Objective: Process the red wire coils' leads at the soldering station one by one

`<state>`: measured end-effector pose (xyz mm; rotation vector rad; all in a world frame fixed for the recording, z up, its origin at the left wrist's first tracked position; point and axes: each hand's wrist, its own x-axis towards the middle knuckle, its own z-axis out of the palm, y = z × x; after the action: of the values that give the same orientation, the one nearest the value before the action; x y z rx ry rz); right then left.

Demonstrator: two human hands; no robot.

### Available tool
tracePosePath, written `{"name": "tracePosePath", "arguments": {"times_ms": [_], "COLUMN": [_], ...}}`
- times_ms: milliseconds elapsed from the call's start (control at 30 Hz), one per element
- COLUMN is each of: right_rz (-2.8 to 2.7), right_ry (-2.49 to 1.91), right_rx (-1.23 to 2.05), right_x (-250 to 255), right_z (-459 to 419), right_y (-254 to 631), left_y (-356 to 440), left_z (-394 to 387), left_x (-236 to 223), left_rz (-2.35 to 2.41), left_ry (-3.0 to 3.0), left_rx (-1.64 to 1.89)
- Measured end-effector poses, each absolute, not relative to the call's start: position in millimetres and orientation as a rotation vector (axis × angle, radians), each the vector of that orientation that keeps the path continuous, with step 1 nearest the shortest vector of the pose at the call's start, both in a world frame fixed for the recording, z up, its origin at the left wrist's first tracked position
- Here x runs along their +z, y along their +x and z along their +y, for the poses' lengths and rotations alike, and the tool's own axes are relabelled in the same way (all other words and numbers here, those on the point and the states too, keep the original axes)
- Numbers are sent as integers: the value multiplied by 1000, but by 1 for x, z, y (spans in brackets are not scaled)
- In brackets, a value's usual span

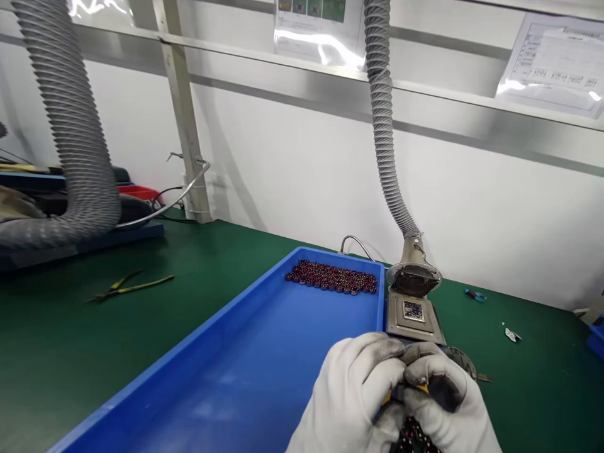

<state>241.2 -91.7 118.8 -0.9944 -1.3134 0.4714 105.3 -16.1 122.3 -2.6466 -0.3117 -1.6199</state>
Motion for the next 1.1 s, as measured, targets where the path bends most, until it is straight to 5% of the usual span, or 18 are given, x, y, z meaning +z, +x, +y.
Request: {"name": "tracePosePath", "arguments": {"times_ms": [433, 700, 967, 1100], "right_rz": [-728, -637, -556, -594], "right_ry": [-812, -662, -611, -567], "right_rx": [862, 1135, 1323, 1353], "right_x": [110, 115, 115, 113], "right_z": [-84, -79, -81, -83], "right_y": [220, 212, 214, 217], "left_y": [111, 103, 94, 92], "left_z": [-20, -14, -3, -4], "left_x": [117, 132, 128, 131], "left_rz": [-447, -253, -353, -471], "left_ry": [-2385, -2979, -3079, -3361], "left_rx": [-1712, -1826, -2383, -2185]}}
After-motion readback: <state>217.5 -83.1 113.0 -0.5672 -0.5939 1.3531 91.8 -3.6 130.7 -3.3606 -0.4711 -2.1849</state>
